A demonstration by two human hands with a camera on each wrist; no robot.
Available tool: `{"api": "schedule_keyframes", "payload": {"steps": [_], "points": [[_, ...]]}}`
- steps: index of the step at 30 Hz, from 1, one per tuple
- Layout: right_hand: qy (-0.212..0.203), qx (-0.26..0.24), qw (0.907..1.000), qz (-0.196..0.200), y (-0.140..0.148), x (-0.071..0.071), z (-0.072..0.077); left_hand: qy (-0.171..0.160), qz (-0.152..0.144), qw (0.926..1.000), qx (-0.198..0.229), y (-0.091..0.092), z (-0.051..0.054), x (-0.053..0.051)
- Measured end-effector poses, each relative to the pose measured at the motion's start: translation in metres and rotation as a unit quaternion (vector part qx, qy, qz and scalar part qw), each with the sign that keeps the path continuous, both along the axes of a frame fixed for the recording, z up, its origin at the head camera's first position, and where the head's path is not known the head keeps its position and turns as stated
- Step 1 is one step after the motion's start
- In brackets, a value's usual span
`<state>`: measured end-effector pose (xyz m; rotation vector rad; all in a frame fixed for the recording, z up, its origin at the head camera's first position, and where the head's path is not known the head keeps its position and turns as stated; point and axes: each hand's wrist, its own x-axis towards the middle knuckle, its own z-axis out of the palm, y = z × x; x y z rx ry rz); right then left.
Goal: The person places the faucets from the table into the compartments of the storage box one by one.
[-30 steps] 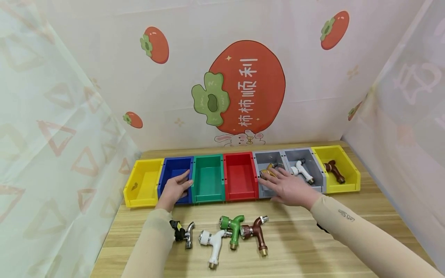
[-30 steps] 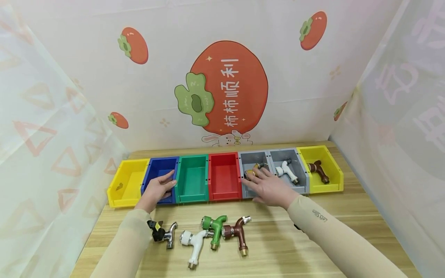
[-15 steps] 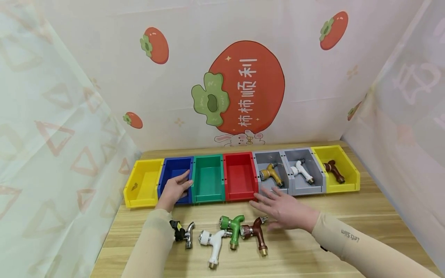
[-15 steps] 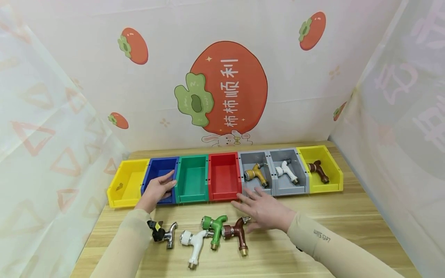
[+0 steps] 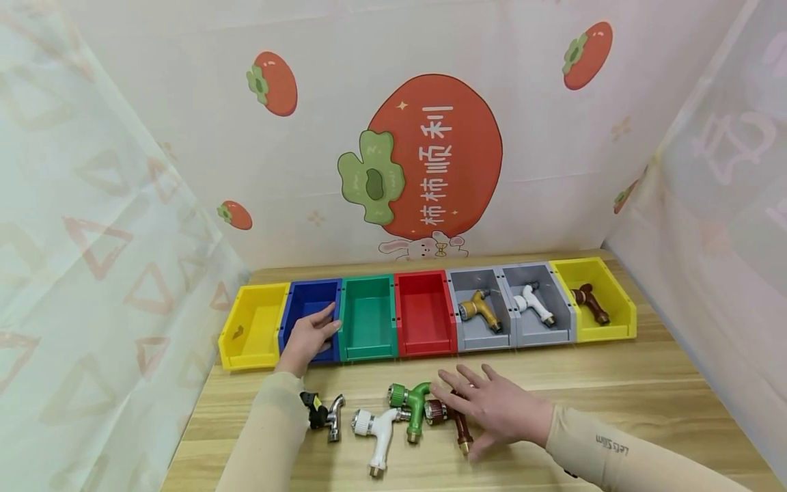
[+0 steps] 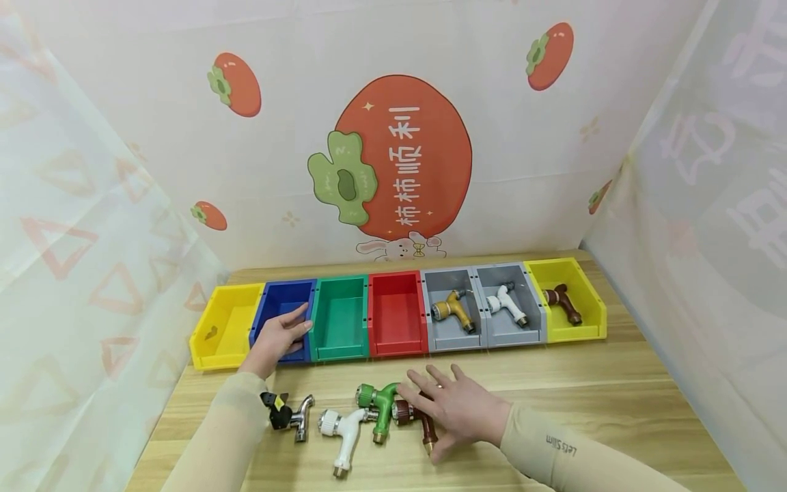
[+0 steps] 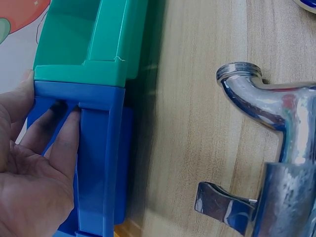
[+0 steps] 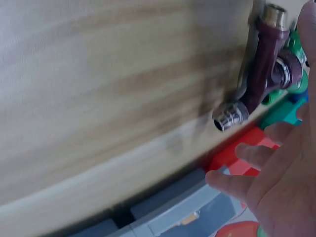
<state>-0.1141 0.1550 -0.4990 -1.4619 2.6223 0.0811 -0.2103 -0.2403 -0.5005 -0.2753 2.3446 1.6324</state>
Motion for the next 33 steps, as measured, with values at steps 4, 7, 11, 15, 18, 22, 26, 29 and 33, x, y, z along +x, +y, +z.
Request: {"api": "schedule_keyframes", "payload": {"steps": [4,7,11,15,18,22,26,29,33], "points": [[-0.01,0.007,0.9999,-0.006,-0.002,0.005,-0.007,0.0,0.001,1.0,0.001,0.0,-0.001,0.0],[-0.013,0.0,0.9999,-0.005,-0.002,0.008,-0.014,0.001,0.0,1.0,0.002,0.0,-0.001,0.0],[-0.008,-0.007,0.9999,-0.006,-0.002,0.01,-0.017,0.002,-0.003,1.0,0.003,0.0,0.0,0.001],[-0.01,-0.008,0.9999,-0.011,-0.003,0.011,-0.017,0.002,-0.002,1.0,0.003,0.0,0.0,0.001],[-0.008,-0.006,0.9999,-0.013,-0.004,0.011,-0.018,0.002,-0.001,1.0,0.003,0.0,0.001,0.001],[0.004,0.003,0.9999,-0.013,-0.003,0.008,-0.018,0.004,-0.001,1.0,0.002,0.0,0.001,0.0],[0.0,0.0,0.9999,-0.014,-0.001,0.004,-0.018,0.005,-0.001,1.0,0.001,-0.001,0.001,0.001],[-0.003,-0.01,0.9999,-0.006,0.001,0.001,-0.019,0.005,-0.002,1.0,0.001,-0.001,0.001,0.001],[0.009,-0.02,0.9997,0.013,0.003,-0.002,-0.021,0.007,-0.003,1.0,0.002,0.0,0.0,0.002]]}}
